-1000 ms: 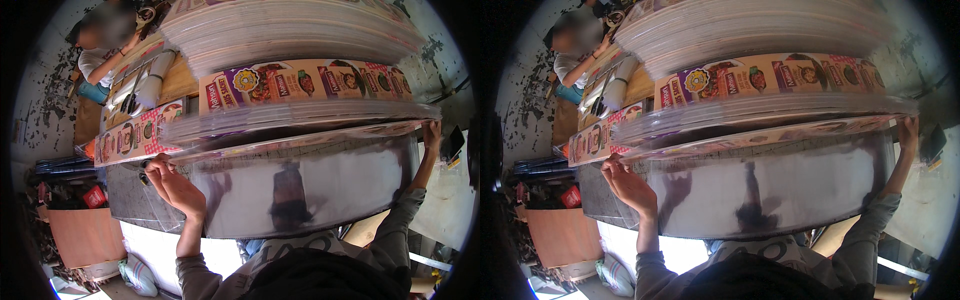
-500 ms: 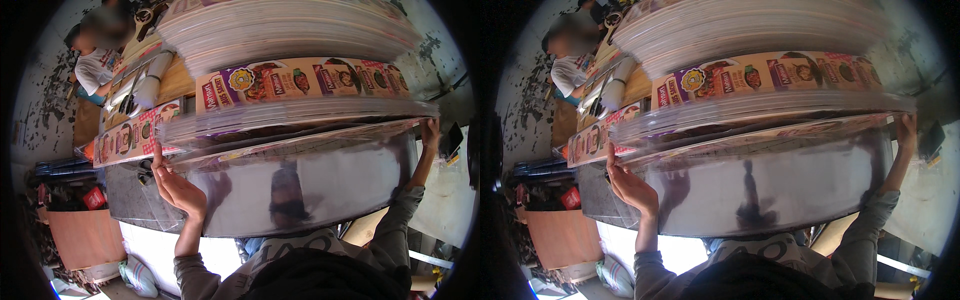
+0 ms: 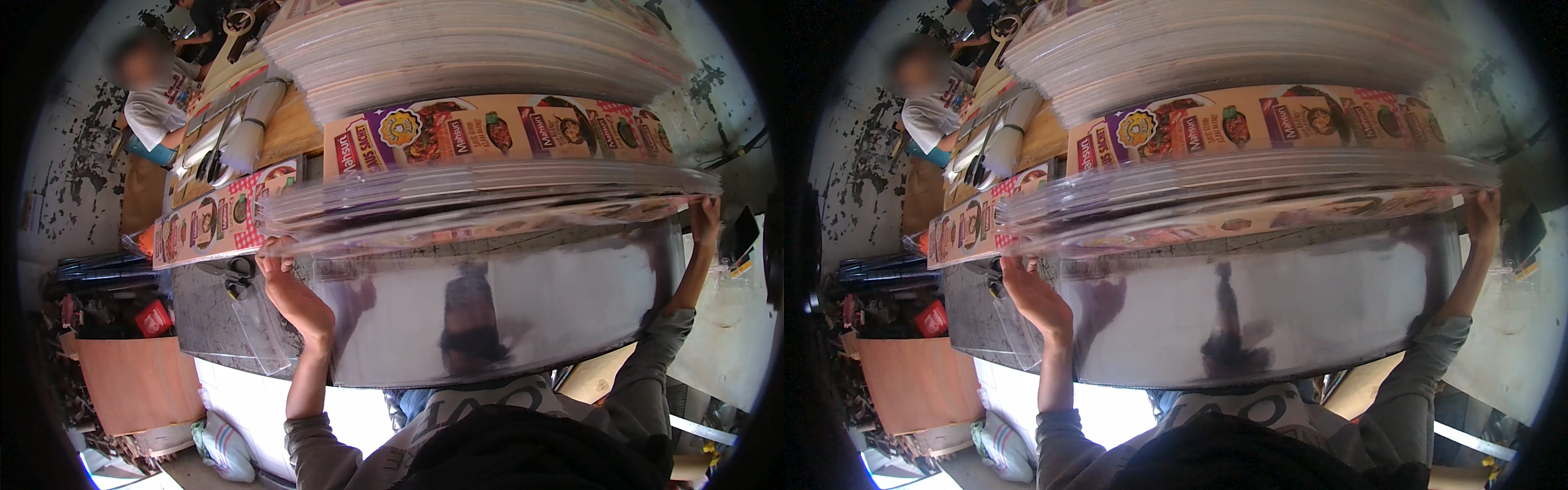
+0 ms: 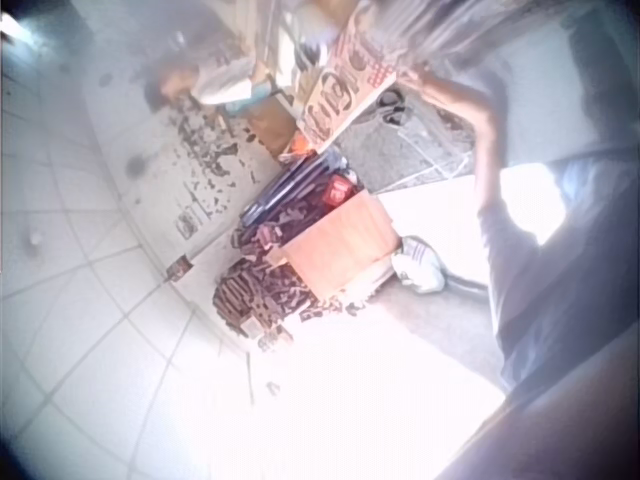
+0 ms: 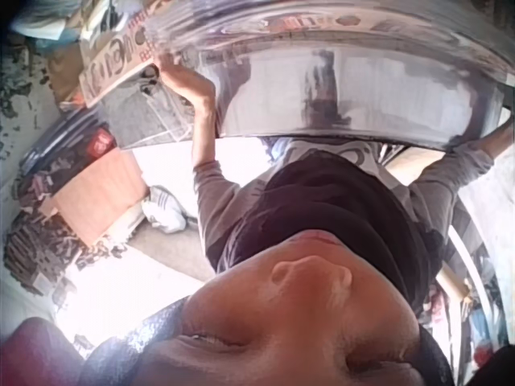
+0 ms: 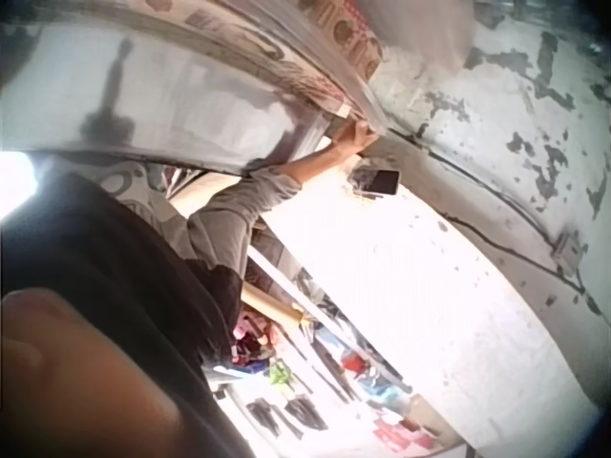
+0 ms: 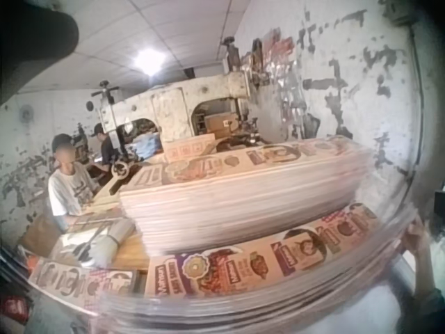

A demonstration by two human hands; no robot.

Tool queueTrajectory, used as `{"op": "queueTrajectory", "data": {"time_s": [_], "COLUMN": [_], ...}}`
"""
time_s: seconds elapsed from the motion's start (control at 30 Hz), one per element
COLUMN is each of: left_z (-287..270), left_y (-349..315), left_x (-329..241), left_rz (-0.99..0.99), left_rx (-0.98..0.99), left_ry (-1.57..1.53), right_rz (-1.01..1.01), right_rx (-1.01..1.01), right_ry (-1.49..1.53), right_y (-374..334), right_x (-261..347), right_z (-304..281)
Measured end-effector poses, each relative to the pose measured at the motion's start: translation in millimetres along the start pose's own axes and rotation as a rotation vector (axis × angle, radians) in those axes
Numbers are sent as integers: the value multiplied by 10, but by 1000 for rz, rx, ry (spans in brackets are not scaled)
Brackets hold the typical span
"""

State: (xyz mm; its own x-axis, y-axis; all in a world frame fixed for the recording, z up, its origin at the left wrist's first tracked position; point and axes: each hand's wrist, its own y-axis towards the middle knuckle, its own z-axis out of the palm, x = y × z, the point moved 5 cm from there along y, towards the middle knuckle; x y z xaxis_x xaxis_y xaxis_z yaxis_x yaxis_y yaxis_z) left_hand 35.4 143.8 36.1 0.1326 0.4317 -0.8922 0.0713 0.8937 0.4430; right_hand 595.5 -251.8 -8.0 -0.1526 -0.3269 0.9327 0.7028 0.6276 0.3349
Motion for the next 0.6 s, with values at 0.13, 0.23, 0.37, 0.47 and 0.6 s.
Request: {"op": "queueTrajectory", "data": {"time_s": [0.13, 0.23, 0.37, 0.47, 0.6], "left_z": [-15, -79, -112, -134, -39], "left_y": [0, -14, -41, -44, -66], "left_x": [-11, 14, 79, 103, 29], "left_rz": [-8, 48, 51, 48, 118], "left_rx": [-47, -33, -25, 12, -21], "left_ry": [-80, -125, -203, -239, -209], "right_rz": [-26, -26, -26, -26, -39], "right_rx": [-38, -51, -72, -57, -88], "right_ry": [-21, -18, -41, -55, -58], "right_y": [-39, -46, -54, -62, -64], "right_x": [45, 39, 54, 88, 108], "right_z": [34, 10, 33, 67, 157]}}
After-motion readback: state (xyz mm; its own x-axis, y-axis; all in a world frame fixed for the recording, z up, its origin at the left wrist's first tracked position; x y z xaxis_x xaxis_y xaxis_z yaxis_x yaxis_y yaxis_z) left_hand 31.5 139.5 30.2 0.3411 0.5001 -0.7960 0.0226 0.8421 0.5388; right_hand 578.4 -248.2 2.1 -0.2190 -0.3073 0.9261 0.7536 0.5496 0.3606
